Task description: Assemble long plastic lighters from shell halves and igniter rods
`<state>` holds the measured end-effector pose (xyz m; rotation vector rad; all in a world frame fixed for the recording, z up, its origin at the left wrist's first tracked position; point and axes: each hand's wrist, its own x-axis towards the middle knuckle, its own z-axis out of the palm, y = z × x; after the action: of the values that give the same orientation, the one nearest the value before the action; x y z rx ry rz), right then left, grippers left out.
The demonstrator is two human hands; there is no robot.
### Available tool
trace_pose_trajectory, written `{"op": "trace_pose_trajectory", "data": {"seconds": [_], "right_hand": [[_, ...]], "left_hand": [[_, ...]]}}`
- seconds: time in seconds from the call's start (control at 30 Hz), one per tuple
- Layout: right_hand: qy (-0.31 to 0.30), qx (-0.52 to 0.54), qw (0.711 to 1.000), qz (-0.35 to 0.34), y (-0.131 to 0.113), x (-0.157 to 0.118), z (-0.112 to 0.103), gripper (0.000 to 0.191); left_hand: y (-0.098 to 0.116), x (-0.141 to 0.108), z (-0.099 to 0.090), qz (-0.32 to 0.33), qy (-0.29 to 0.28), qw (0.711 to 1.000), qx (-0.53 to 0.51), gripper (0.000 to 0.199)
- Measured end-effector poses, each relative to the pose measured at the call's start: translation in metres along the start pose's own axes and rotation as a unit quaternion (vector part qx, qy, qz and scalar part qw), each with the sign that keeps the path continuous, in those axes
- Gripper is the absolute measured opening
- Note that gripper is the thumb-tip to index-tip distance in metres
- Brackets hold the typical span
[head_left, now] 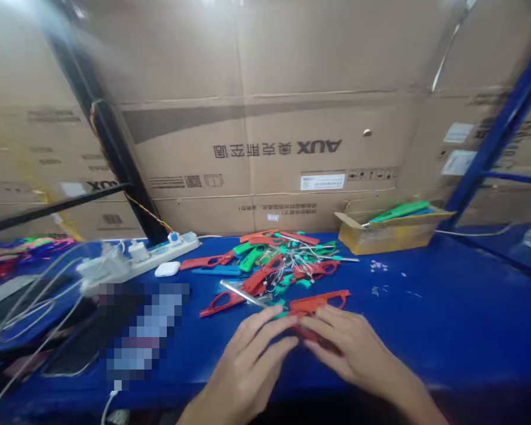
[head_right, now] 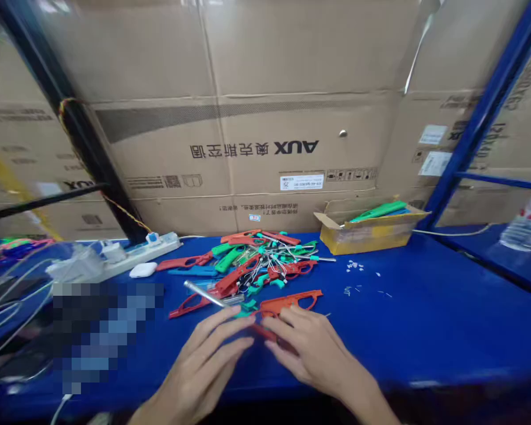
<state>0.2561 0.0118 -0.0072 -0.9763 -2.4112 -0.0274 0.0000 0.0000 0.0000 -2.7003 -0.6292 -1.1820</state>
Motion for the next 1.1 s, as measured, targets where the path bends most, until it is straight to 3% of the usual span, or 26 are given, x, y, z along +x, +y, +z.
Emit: {"op": "trace_pose_trajectory", "data": {"seconds": [0.13, 0.27, 0.37, 0.7, 1.1], "right_hand": [[0.048, -0.04, 0.998, 0.025, 0.002, 0.002, 0.003, 0.032], [0.107, -0.079, 0.991, 0.034, 0.005, 0.004, 0.004, 0.036], [0.146, -0.088, 0.985, 0.026, 0.007, 0.003, 0.004, 0.036], [0.18, -0.05, 0.981, 0.041, 0.009, 0.001, 0.001, 0.027], [0.178, -0.047, 0.982, 0.044, 0.011, -0.001, 0.002, 0.026]], "left_hand": [[0.0, 0.0, -0.003, -0.03, -0.03, 0.999, -0.031, 0.034], [0.001, 0.001, 0.0, -0.077, -0.145, 0.985, -0.052, 0.028], [0.0, 0.003, 0.003, -0.093, -0.186, 0.976, -0.061, 0.025], [0.0, 0.005, 0.004, -0.104, -0.194, 0.973, -0.069, 0.016], [0.002, 0.004, 0.005, -0.108, -0.195, 0.972, -0.067, 0.017]]}}
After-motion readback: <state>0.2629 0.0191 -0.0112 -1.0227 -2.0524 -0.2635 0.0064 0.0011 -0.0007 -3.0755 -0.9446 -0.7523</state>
